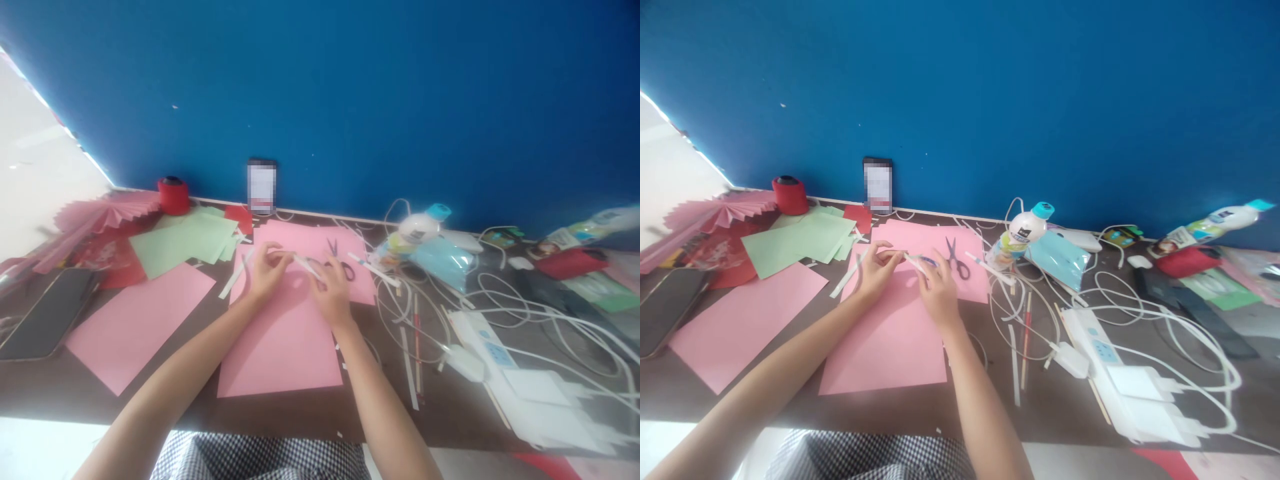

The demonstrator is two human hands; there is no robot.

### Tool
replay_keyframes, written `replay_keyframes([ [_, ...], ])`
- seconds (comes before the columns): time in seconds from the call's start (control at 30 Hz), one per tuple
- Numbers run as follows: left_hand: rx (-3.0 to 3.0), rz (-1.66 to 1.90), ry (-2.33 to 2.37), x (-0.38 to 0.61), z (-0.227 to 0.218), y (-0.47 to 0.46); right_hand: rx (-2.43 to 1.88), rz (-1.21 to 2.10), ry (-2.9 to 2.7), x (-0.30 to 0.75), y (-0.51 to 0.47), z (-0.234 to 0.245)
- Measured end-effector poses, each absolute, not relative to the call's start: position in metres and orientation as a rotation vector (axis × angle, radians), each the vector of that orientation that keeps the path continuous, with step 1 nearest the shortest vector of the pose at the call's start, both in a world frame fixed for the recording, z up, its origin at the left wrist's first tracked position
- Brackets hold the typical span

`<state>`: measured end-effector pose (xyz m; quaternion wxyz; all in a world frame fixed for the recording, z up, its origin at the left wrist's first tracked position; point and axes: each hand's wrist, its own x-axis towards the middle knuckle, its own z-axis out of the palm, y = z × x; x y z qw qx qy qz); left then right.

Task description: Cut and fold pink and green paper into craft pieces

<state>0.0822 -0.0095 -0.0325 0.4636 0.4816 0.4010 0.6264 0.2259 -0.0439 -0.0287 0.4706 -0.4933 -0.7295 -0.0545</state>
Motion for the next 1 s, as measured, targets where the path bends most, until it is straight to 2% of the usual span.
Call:
replay_keyframes([
  [0.2, 1.158, 1.546, 0.998, 0.076, -0.034, -0.005, -1.152, -0.487, -2.055, 0.234, -0.041, -0.026],
  [0.37, 1.172, 1.547, 1.040, 0.075, -0.037, -0.005, -1.132, -0.693, -2.056, 0.235, -0.042, -0.023],
  [0.63, 1.103, 1.542, 1.067, 0.075, -0.043, -0.003, -1.196, -0.699, -2.085, 0.235, -0.041, -0.028],
  [0.8, 1.008, 1.546, 1.045, 0.076, -0.046, 0.000, -1.259, -0.569, -2.111, 0.237, -0.039, -0.035],
  [1.0, 0.815, 1.414, 0.838, 0.080, -0.037, 0.000, -1.251, -0.591, -2.090, 0.239, -0.039, -0.037],
])
